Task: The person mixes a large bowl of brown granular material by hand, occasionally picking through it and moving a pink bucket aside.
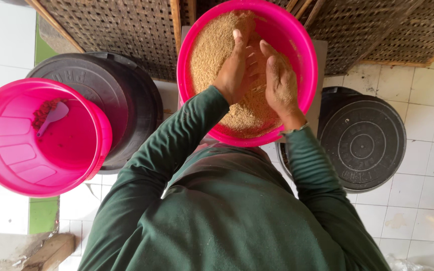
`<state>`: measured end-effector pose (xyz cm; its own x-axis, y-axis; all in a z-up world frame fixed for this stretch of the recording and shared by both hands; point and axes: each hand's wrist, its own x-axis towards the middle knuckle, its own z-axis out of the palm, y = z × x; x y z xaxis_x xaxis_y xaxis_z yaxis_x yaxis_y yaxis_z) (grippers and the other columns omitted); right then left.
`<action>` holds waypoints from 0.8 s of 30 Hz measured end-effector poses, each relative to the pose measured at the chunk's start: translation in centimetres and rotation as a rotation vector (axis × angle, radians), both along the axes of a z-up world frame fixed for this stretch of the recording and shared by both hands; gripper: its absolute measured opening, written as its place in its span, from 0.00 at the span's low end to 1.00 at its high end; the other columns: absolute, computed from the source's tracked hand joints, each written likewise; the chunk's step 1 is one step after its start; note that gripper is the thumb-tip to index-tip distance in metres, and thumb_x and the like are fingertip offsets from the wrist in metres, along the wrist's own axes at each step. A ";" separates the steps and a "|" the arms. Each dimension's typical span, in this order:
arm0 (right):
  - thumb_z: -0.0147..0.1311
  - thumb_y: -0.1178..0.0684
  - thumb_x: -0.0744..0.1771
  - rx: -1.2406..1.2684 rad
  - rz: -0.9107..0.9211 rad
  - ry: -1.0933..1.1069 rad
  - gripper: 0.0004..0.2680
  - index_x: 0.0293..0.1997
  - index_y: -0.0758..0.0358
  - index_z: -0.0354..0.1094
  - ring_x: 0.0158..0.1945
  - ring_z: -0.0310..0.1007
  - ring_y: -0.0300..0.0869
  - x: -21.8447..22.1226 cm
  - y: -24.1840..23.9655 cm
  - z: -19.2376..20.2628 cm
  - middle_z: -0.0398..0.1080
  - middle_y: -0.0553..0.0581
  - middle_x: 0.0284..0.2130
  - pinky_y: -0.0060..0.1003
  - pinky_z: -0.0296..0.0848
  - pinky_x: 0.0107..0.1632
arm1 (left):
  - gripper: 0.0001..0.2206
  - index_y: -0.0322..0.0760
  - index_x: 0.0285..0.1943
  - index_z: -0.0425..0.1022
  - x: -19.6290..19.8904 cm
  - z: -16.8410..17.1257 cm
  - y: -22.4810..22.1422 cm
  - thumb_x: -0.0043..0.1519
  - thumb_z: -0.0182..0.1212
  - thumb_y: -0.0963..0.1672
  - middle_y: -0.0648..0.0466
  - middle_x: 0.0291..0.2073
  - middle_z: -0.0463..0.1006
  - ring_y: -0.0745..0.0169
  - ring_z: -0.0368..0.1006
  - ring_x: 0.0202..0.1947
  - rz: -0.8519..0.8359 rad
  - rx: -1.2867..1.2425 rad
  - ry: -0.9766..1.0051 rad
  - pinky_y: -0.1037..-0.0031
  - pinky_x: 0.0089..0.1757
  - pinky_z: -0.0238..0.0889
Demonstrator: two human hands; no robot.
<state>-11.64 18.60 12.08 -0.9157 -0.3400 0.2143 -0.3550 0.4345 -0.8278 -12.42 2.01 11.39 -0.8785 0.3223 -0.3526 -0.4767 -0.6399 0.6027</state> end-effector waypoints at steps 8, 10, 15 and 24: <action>0.23 0.32 0.73 0.040 0.109 -0.460 0.29 0.78 0.66 0.41 0.79 0.39 0.52 -1.7 2.7 -5.8 0.41 0.65 0.76 0.46 0.42 0.77 | 0.50 0.38 0.79 0.27 -1.2 1.7 3.1 0.57 0.29 0.69 0.38 0.77 0.27 0.33 0.25 0.75 0.140 -0.202 -0.174 0.36 0.65 0.31; 0.22 0.31 0.72 -0.094 0.004 -0.528 0.30 0.77 0.64 0.45 0.80 0.42 0.50 -1.3 3.5 -4.0 0.45 0.64 0.76 0.45 0.44 0.78 | 0.50 0.53 0.81 0.27 -1.9 1.0 2.9 0.51 0.28 0.70 0.48 0.80 0.27 0.42 0.25 0.78 0.130 -0.224 -0.145 0.37 0.65 0.30; 0.18 0.27 0.73 -0.375 -0.028 -0.187 0.33 0.79 0.65 0.48 0.82 0.46 0.51 0.0 3.7 -0.2 0.49 0.64 0.78 0.45 0.46 0.82 | 0.50 0.55 0.82 0.26 -2.9 -1.4 3.7 0.51 0.25 0.71 0.48 0.80 0.25 0.45 0.22 0.79 0.147 -0.221 -0.270 0.38 0.67 0.25; 0.23 0.31 0.72 -0.497 -0.069 -0.538 0.31 0.78 0.68 0.40 0.81 0.40 0.50 -1.4 2.6 -3.6 0.42 0.65 0.78 0.45 0.46 0.79 | 0.51 0.46 0.82 0.30 -4.2 -4.3 5.2 0.53 0.27 0.70 0.45 0.80 0.34 0.42 0.34 0.79 0.130 -0.009 -0.158 0.43 0.69 0.36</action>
